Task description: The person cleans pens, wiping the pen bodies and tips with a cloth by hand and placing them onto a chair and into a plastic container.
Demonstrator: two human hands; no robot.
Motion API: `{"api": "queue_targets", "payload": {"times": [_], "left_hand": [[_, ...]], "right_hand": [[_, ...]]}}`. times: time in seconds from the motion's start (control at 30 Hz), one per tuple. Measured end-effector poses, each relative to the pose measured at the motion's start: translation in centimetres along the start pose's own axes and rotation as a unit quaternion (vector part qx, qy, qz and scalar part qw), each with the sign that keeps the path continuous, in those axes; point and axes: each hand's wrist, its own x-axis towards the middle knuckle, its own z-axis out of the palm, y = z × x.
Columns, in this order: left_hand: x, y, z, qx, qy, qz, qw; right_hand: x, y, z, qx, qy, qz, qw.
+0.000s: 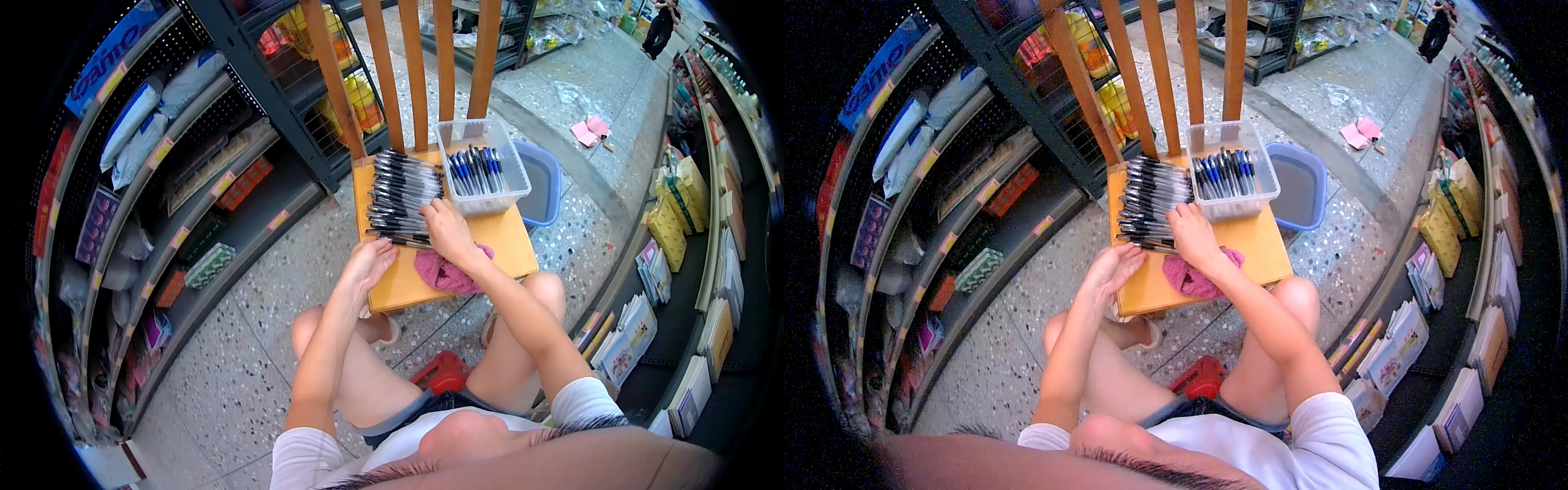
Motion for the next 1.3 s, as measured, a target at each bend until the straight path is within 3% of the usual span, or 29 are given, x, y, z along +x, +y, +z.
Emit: {"api": "queue_targets", "payload": {"times": [0.13,0.23,0.27,0.33,0.37,0.47,0.63,0.73,0.77,0.83,0.93,0.97,1.07,1.17,1.27,1.3], "left_hand": [[-1.2,0.5,0.7,0.026,0.014,0.002,1.000],[-2.2,0.7,1.2,0.074,0.006,0.039,0.996],[-2.4,0.5,1.2,0.094,0.002,0.056,0.994],[-2.2,-0.2,1.5,0.138,0.041,0.184,0.972],[-2.0,-0.6,1.7,0.159,0.060,0.247,0.954],[-3.7,0.8,4.4,0.191,0.012,0.287,0.939],[-2.3,-0.1,5.1,0.212,-0.015,0.263,0.941],[-2.2,0.5,5.7,0.145,0.011,0.302,0.942],[-2.2,0.9,5.6,0.123,0.008,0.304,0.945],[-2.5,1.6,5.5,0.100,0.011,0.303,0.948],[-2.6,1.9,5.3,0.082,0.016,0.295,0.952],[-2.7,1.9,5.3,0.083,0.015,0.292,0.953],[-2.6,1.7,5.5,0.097,0.003,0.278,0.956],[-2.3,1.5,5.7,0.123,-0.026,0.260,0.957],[-2.2,1.3,6.6,0.166,-0.027,0.186,0.968],[-2.3,1.1,6.8,0.183,-0.021,0.152,0.971]], "right_hand": [[-0.3,-0.4,-1.0,0.170,-0.035,0.043,0.984],[-0.8,-0.8,-1.5,0.421,-0.149,0.212,0.869],[-1.0,-1.0,-1.8,0.458,-0.164,0.220,0.846],[-1.1,-1.4,-2.7,0.529,-0.193,0.234,0.792],[-1.2,-1.6,-3.1,0.534,-0.198,0.228,0.790],[-1.6,-2.1,-3.8,0.549,-0.203,0.213,0.782],[-2.3,-2.1,-3.9,0.555,-0.182,0.215,0.783],[-2.7,-2.3,-5.1,0.311,-0.151,0.177,0.921],[-3.2,-2.4,-5.5,0.237,-0.170,0.119,0.949],[-4.5,-2.7,-6.0,0.082,-0.204,0.001,0.976],[-6.7,-2.5,-5.6,-0.045,-0.149,-0.126,0.980],[-7.2,-2.5,-5.4,-0.067,-0.165,-0.118,0.977],[-7.3,-1.3,-6.4,0.065,-0.153,-0.077,0.983],[-7.5,1.5,-6.4,0.255,-0.077,-0.034,0.963],[-7.6,2.5,-9.0,0.452,-0.130,0.219,0.855],[-7.6,3.0,-9.6,0.515,-0.128,0.241,0.812]]}}
